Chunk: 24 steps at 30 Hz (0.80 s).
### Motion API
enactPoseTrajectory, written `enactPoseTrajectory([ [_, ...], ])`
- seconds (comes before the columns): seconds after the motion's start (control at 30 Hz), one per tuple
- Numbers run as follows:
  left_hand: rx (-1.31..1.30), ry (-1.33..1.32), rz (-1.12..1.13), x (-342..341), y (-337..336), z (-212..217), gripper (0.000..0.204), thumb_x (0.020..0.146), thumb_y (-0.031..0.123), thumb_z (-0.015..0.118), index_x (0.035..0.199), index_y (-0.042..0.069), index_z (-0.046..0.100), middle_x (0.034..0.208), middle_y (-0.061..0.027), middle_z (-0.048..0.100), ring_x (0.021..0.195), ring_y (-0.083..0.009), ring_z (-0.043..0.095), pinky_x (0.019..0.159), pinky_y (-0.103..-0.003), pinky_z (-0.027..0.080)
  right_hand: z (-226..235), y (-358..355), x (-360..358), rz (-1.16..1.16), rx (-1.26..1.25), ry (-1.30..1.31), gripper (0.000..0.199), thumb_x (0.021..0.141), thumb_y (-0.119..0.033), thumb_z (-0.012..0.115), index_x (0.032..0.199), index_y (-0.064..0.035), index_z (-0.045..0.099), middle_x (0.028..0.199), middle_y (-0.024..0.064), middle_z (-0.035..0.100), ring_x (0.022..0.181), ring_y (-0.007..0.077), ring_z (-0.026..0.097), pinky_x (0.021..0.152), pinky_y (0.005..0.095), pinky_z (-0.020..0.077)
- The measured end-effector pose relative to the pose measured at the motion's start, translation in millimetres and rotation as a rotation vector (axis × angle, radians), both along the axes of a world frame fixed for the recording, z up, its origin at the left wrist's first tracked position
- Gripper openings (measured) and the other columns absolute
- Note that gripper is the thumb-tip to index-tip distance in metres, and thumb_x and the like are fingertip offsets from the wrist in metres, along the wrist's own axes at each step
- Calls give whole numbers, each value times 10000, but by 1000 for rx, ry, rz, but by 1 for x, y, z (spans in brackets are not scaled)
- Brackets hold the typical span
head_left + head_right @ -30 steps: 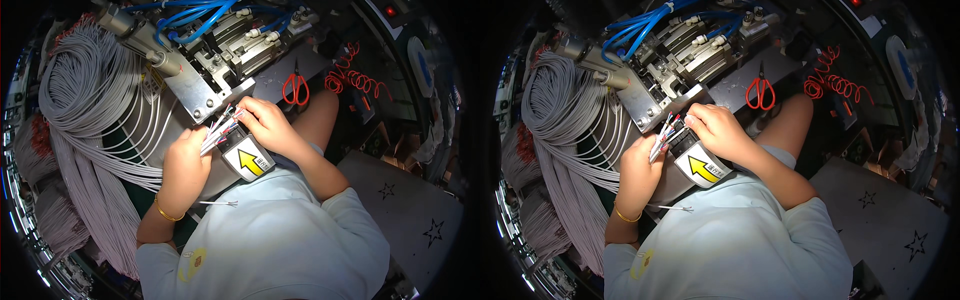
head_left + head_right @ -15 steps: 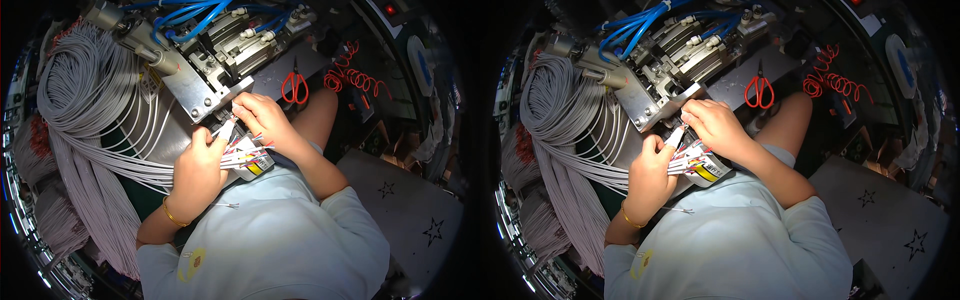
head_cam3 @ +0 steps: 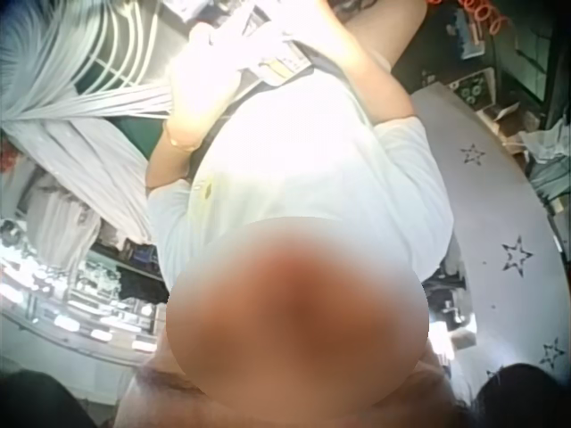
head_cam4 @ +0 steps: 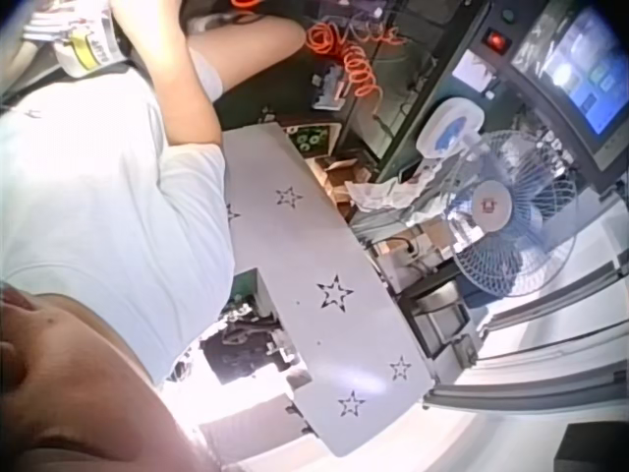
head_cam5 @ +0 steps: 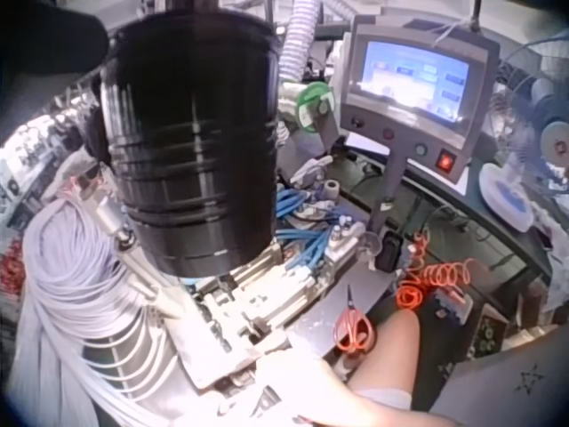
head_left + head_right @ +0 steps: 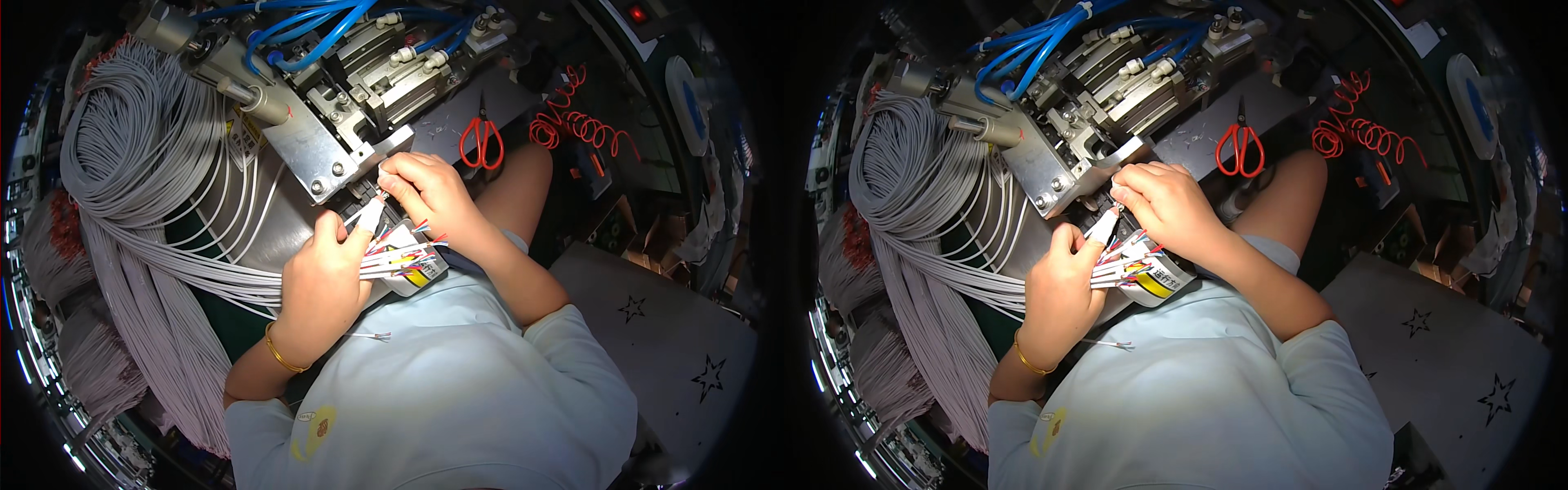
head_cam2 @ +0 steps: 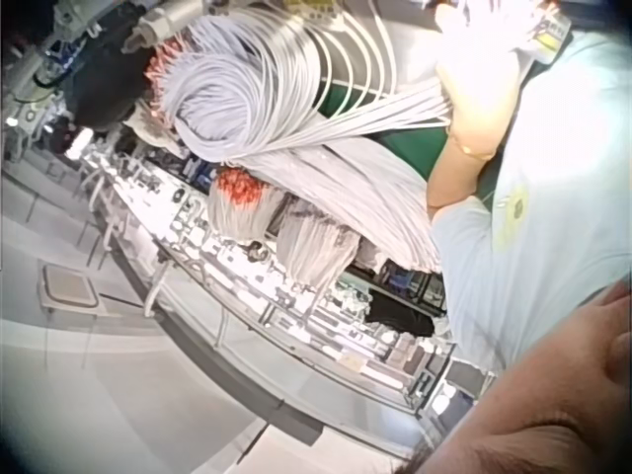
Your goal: The person holds a bundle of cables, separates and aligns the individual wires by hand, and inserts the wire ends into a machine.
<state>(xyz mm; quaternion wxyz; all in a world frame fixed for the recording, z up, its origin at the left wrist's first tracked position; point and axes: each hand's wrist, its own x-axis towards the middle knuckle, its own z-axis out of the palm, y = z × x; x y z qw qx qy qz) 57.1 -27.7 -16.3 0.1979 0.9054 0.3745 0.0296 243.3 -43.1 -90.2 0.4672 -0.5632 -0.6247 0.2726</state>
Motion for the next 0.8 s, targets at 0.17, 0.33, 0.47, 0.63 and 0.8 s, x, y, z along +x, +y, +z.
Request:
enactPoseTrajectory([
  [0.17,-6,-46,8,1,0,1,323,700,30,658,1021,29,627,887,-127,501,646,-313,576,575,-398,482,0,0,1,3,-50,-5,143,909,-181,585,864,-47,607,764,80,638,753,285,604,702,381,430],
  [0.33,14,23,-19,0,0,-1,396,683,62,705,1072,79,632,917,-111,484,686,-261,599,579,-364,509,-3,2,0,-19,73,-52,102,876,-154,629,869,-52,623,751,68,637,727,260,604,701,362,423],
  [0.47,7,3,-29,-1,0,-2,409,660,42,702,1061,72,628,932,-115,485,689,-267,599,583,-365,511,-5,3,0,-40,179,-144,87,833,-97,675,882,-43,627,725,68,618,683,234,601,691,335,419],
  [0.63,21,-5,-11,0,-1,-4,405,655,43,704,1052,68,626,931,-114,486,694,-268,600,582,-363,511,-8,5,0,-48,239,-189,105,801,-79,706,863,-48,627,709,58,613,664,219,601,687,330,419],
  [0.8,-1,0,-17,0,-1,-4,393,656,44,703,1041,61,626,929,-115,486,699,-269,601,583,-364,508,-8,6,0,-34,286,-217,113,794,-82,714,844,-56,616,683,50,590,640,217,591,680,327,419],
])
